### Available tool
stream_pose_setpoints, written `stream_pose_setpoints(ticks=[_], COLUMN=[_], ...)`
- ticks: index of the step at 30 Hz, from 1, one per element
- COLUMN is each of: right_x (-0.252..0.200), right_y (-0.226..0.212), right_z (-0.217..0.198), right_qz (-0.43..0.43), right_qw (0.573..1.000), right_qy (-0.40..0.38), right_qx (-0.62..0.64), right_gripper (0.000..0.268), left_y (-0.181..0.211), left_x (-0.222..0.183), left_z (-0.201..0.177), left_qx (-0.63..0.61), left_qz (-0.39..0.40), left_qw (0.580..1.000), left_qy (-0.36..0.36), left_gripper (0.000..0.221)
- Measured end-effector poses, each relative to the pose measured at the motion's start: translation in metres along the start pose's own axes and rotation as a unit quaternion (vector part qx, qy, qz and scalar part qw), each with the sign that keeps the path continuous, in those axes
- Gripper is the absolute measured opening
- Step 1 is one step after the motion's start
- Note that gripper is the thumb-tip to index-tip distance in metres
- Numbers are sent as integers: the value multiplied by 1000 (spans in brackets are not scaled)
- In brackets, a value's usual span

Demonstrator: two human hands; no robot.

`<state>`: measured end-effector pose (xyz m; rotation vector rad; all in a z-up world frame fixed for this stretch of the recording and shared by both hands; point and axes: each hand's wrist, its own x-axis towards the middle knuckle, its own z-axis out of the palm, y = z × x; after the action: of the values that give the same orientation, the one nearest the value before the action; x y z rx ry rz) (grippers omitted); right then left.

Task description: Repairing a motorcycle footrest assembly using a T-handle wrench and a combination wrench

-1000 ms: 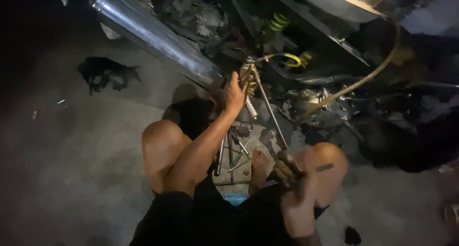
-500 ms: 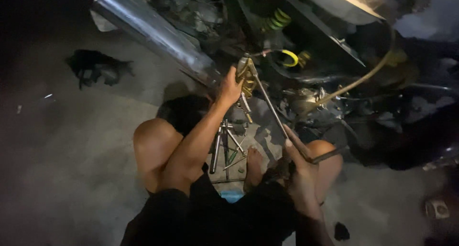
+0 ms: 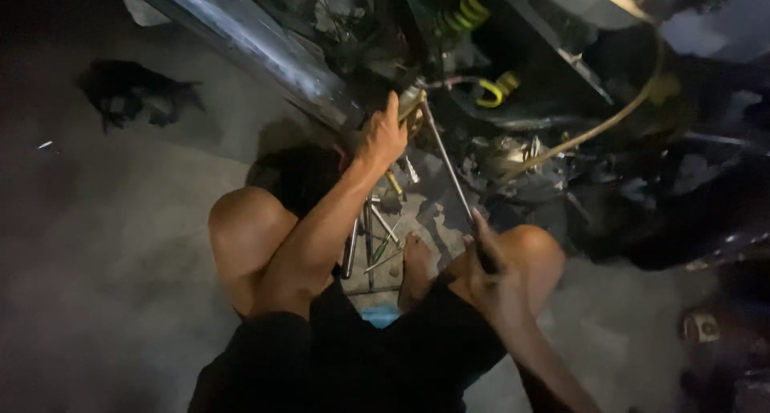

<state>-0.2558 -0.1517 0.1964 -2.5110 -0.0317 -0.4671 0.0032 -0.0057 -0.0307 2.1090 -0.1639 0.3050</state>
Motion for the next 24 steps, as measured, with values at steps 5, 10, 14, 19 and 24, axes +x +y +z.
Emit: stream_pose_setpoints(ticks=[5,10,14,19,24], right_x=[3,9,1,20,16], right_y=[53,28,1,34,162], right_z=[-18,-56,-56,-23,95], right_qz=[-167,-37,-8,104,56], right_qw=[903,926,988,937,877], right_qy=[-202,-254,-155,-277,-369], right_qx=[-339,-276,-8,-185,-302], right_gripper=[89,97,48,33,58], left_y=[-4,-20,-13,-8,-5], left_x=[3,7,11,10,11], left_z=[-8,13,-3,-14,-8], left_qx=[-42,-33,-109,-82,-110], left_qz=[13,7,-45,-30,-39], left_qw=[999,999,993,995,993], left_qy=[0,26,-14,-37,-36], left_gripper=[55,58,70,65,61])
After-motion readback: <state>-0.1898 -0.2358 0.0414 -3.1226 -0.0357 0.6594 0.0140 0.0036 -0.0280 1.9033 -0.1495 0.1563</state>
